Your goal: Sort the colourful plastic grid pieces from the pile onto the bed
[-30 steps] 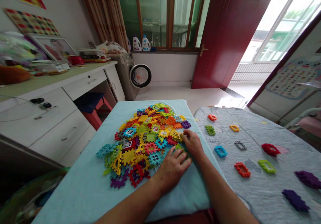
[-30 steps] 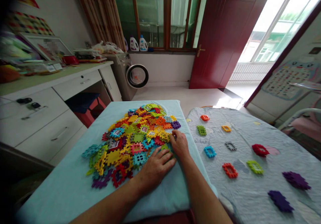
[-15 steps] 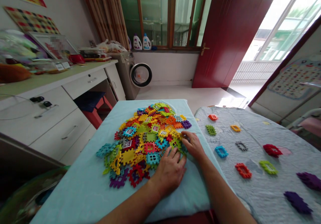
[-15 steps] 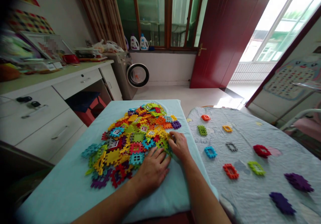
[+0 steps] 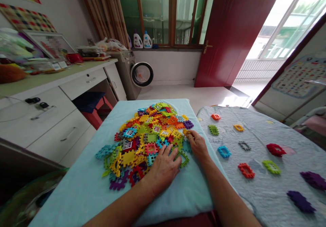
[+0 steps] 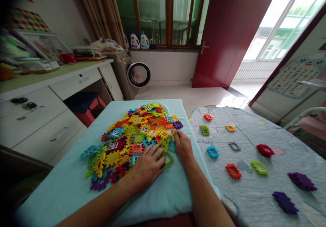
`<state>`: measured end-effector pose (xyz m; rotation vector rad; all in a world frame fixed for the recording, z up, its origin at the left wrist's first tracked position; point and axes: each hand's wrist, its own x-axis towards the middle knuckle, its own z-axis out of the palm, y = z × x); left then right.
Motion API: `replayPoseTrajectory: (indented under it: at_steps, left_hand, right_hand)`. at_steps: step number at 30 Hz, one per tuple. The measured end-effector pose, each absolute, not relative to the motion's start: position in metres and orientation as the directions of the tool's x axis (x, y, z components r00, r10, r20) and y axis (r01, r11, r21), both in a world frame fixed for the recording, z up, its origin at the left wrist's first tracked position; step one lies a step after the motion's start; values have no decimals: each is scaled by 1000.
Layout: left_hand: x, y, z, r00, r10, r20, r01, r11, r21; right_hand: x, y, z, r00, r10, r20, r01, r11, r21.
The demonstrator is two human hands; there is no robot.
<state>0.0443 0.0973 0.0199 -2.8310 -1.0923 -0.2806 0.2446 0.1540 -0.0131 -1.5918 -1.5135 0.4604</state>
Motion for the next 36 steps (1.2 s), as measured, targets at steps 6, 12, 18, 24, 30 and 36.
replayPoseTrajectory:
  at_steps: [6, 12, 18, 24, 30, 36]
  left_hand:
    - [46, 97, 19, 742, 617, 263, 650, -758, -54]
    - [43, 107, 37, 672, 688, 272, 696, -713, 84]
    - [15, 138, 61, 302, 927, 221, 675, -372, 638]
    - [-8, 156, 64, 147, 979, 143, 587, -202, 784]
    - [-17, 165, 56, 93, 977, 191, 673, -203, 712]
    - [-21, 156, 50, 201, 872, 445, 820, -399, 410]
  right_hand:
    - [245, 154, -14, 330, 905, 269, 543, 51, -838]
    - [246, 155, -17, 377, 895, 238, 474, 35, -880]
    - [246, 156, -17, 405, 898, 171, 379, 5, -925]
    - [247, 157, -16, 396, 902, 175, 401, 2, -916]
    - [248, 157, -16, 384, 905, 184, 412, 10, -911]
    - [249, 157, -20, 354, 911, 210, 435, 38, -900]
